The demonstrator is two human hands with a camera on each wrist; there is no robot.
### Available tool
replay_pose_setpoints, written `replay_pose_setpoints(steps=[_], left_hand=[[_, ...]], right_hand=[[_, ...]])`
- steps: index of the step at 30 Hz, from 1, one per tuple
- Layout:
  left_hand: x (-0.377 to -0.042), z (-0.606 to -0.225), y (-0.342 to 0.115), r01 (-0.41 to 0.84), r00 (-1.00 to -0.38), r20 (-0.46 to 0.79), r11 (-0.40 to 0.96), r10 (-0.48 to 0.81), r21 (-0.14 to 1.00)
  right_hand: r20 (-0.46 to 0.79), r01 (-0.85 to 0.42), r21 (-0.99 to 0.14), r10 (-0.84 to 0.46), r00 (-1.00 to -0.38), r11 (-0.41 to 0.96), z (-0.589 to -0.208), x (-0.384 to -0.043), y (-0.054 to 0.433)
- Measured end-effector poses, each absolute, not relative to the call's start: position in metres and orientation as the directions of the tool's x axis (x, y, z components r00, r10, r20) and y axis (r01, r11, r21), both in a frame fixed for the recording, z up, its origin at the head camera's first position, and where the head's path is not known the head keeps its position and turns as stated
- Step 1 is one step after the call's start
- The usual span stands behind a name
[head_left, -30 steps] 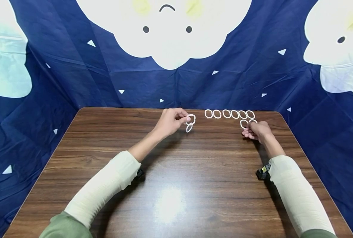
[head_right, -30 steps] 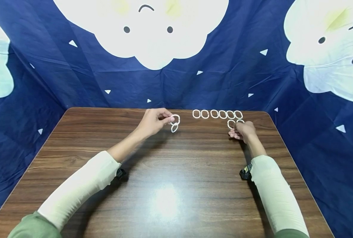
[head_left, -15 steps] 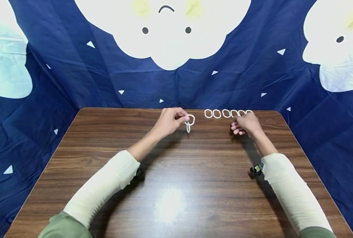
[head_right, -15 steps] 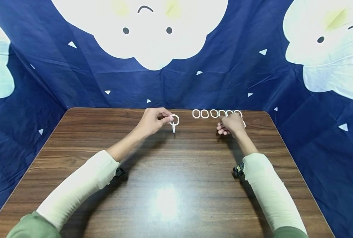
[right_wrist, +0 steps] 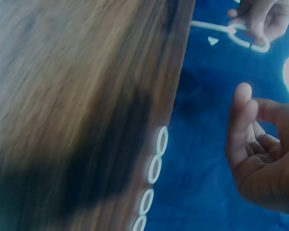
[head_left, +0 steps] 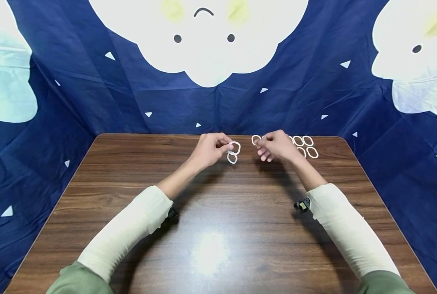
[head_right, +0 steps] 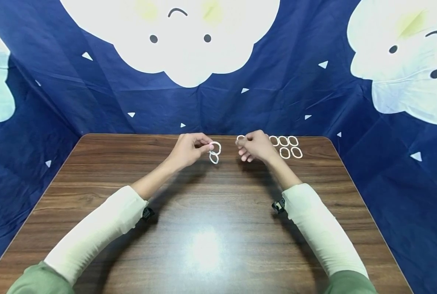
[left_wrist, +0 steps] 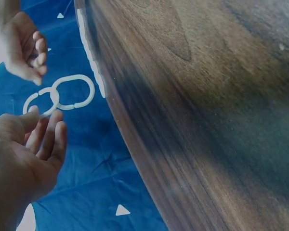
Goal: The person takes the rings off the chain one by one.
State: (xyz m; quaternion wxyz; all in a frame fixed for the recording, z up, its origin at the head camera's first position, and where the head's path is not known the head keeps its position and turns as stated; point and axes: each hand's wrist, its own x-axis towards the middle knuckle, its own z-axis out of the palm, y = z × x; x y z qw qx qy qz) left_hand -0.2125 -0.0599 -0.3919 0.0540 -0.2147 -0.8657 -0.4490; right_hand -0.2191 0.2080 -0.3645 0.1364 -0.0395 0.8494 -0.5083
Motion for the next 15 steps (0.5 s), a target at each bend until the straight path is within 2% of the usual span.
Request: replay_pose_setpoints(steps=[6,15], left_hand=[[-0.212,-0.391,-0.060,0.425,-0.900,0.293,0.503,0.322,0.753],[-0.213,-0.393,-0.061,0.428,-0.899,0.295,0.501,0.324,0.753]], right_hand=[[-0.127,-0.039,-0.860,-0.288,-0.949,0.509,-0.360,-0.221,0.191],[-0.110,-0.127,-0.833,-0.386,-0.916,0.539,-0.370,-0.222,0.183]])
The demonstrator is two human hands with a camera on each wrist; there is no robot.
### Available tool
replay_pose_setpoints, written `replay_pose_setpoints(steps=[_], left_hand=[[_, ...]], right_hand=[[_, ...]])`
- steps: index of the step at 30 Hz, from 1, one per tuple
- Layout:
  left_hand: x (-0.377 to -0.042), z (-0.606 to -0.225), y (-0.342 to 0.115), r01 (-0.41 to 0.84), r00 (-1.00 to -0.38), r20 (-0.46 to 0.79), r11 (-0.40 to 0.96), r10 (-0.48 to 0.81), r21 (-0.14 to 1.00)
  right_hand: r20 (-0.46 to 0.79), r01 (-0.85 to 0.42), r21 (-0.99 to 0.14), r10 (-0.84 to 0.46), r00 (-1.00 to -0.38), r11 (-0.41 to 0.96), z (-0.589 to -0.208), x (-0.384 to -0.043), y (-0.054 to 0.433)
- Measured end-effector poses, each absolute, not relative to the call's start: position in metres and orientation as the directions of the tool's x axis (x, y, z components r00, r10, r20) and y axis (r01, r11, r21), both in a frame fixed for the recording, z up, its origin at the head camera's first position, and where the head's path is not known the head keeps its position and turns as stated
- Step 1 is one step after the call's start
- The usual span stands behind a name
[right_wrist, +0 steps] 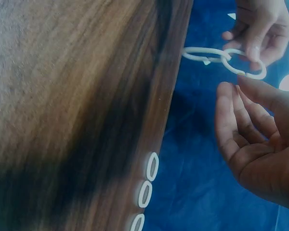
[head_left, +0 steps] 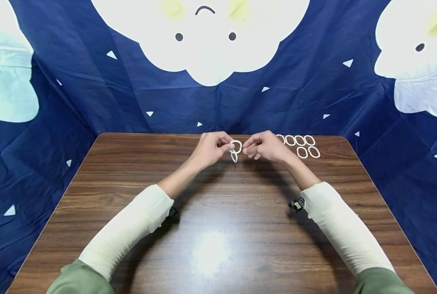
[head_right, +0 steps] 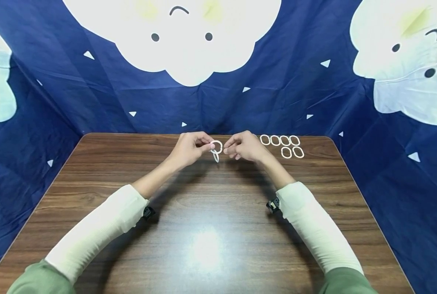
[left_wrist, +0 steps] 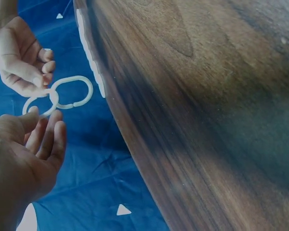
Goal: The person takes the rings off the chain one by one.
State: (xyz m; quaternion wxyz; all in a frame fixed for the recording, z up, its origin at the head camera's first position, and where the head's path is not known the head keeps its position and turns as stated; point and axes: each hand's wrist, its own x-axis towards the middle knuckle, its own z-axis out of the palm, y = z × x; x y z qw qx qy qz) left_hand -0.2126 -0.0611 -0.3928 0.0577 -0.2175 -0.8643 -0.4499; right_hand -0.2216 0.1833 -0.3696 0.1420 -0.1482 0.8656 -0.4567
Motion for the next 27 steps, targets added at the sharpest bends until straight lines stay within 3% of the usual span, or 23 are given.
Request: replay_pose_setpoints(steps=[27], left_hand=[[-0.213,-0.390,-0.058,0.440,-0.895,0.321,0.491,0.311,0.752]], right_hand=[[-0.036,-0.095,-0.934,-0.356,-0.934,0.344,-0.390,-0.214,0.174]])
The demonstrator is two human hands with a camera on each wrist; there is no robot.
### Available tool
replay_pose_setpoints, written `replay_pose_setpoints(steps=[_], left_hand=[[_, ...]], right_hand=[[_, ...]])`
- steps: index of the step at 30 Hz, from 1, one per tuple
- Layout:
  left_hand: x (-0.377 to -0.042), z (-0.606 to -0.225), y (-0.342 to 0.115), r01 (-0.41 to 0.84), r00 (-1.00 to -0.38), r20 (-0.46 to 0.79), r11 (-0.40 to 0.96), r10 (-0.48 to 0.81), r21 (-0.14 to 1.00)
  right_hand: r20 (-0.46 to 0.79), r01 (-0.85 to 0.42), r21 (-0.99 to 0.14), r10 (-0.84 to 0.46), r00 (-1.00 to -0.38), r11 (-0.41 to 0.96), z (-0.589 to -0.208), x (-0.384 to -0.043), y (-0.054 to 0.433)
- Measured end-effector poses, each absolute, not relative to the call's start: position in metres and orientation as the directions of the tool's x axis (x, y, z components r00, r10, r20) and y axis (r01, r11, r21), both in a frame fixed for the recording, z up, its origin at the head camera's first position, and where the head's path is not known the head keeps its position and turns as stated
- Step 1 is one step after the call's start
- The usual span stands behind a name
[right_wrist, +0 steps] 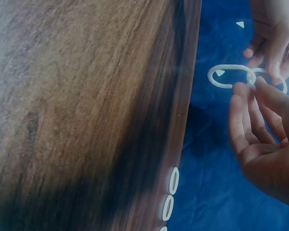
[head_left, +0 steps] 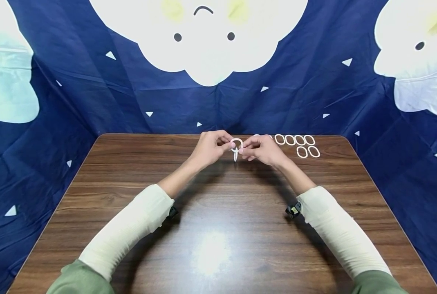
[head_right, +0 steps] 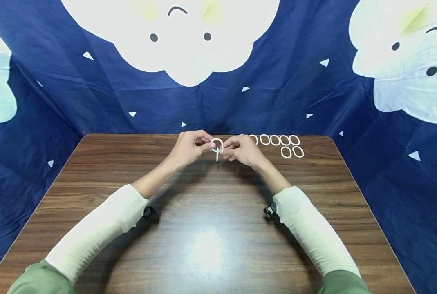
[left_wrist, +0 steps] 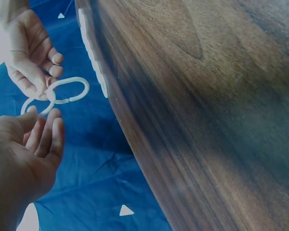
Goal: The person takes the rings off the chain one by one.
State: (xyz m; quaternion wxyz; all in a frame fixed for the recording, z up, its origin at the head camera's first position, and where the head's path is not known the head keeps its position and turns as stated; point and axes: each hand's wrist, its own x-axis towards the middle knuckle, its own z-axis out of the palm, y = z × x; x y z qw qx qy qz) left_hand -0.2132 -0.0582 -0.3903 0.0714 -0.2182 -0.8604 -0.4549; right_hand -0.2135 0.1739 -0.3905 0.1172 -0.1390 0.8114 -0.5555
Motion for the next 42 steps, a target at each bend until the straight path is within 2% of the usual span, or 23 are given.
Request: replay_pose_setpoints(steps=[7,20,42], left_hand=[[-0.212,-0.391,-0.061,0.431,-0.898,0.305,0.497,0.317,0.753],[-0.210,-0.394,-0.066,0.424,-0.903,0.307,0.502,0.301,0.754],[-0.199,-0.418,-0.056,0.339,-0.936,0.220,0.541,0.273,0.770]], right_hand=[[-0.046,-0.059,-0.958,-0.354,-0.934,0.280,-0.395,-0.216,0.174],[-0.023,-0.081,-0.957,-0.351,-0.936,0.279,-0.390,-0.214,0.172],[-0.030,-0.060,-0.968,-0.346,-0.938,0.245,-0.386,-0.215,0.169]])
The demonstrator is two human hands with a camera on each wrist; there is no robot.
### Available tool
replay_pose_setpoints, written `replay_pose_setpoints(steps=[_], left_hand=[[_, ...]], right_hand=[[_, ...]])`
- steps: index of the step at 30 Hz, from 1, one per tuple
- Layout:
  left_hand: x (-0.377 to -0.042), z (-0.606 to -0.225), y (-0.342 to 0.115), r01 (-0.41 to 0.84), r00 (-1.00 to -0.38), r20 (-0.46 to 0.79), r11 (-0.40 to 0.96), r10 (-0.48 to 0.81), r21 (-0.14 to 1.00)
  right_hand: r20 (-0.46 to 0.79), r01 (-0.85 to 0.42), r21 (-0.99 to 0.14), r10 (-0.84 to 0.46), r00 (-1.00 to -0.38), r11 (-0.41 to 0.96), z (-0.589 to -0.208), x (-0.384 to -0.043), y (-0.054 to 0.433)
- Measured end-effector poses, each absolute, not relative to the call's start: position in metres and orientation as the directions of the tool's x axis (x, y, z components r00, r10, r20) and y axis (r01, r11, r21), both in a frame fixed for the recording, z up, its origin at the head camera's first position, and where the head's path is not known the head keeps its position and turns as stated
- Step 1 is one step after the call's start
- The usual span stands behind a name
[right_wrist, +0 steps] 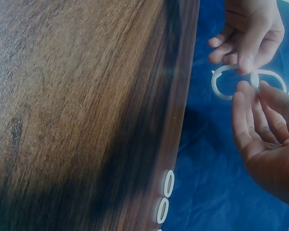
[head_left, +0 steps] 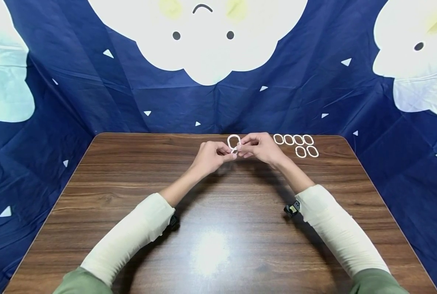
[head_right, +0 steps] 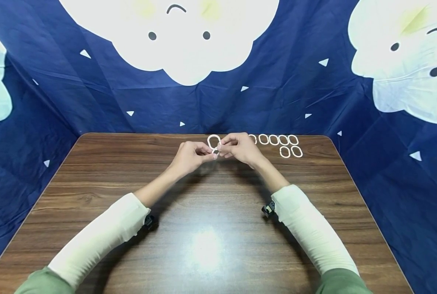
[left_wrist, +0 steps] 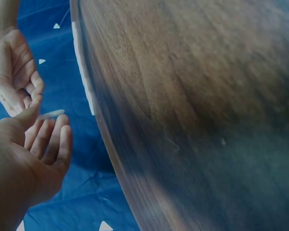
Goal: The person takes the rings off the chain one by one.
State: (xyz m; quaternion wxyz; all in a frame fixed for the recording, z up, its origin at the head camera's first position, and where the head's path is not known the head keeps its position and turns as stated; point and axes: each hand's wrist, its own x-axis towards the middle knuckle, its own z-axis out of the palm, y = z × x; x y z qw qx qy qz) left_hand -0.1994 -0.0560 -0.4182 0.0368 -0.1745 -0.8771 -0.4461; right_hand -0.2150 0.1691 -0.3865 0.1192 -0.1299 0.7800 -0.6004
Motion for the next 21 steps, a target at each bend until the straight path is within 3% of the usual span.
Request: replay_pose_setpoints(steps=[12,21], left_hand=[[-0.202,-0.416,-0.064,0.339,-0.937,0.233,0.526,0.259,0.780],[-0.203,-0.414,-0.066,0.333,-0.941,0.237,0.532,0.242,0.778]], right_hand=[[-0.055,-0.014,-0.980,-0.336,-0.940,0.198,-0.390,-0.217,0.173],[-0.063,-0.049,-0.959,-0.375,-0.925,0.280,-0.396,-0.220,0.179]])
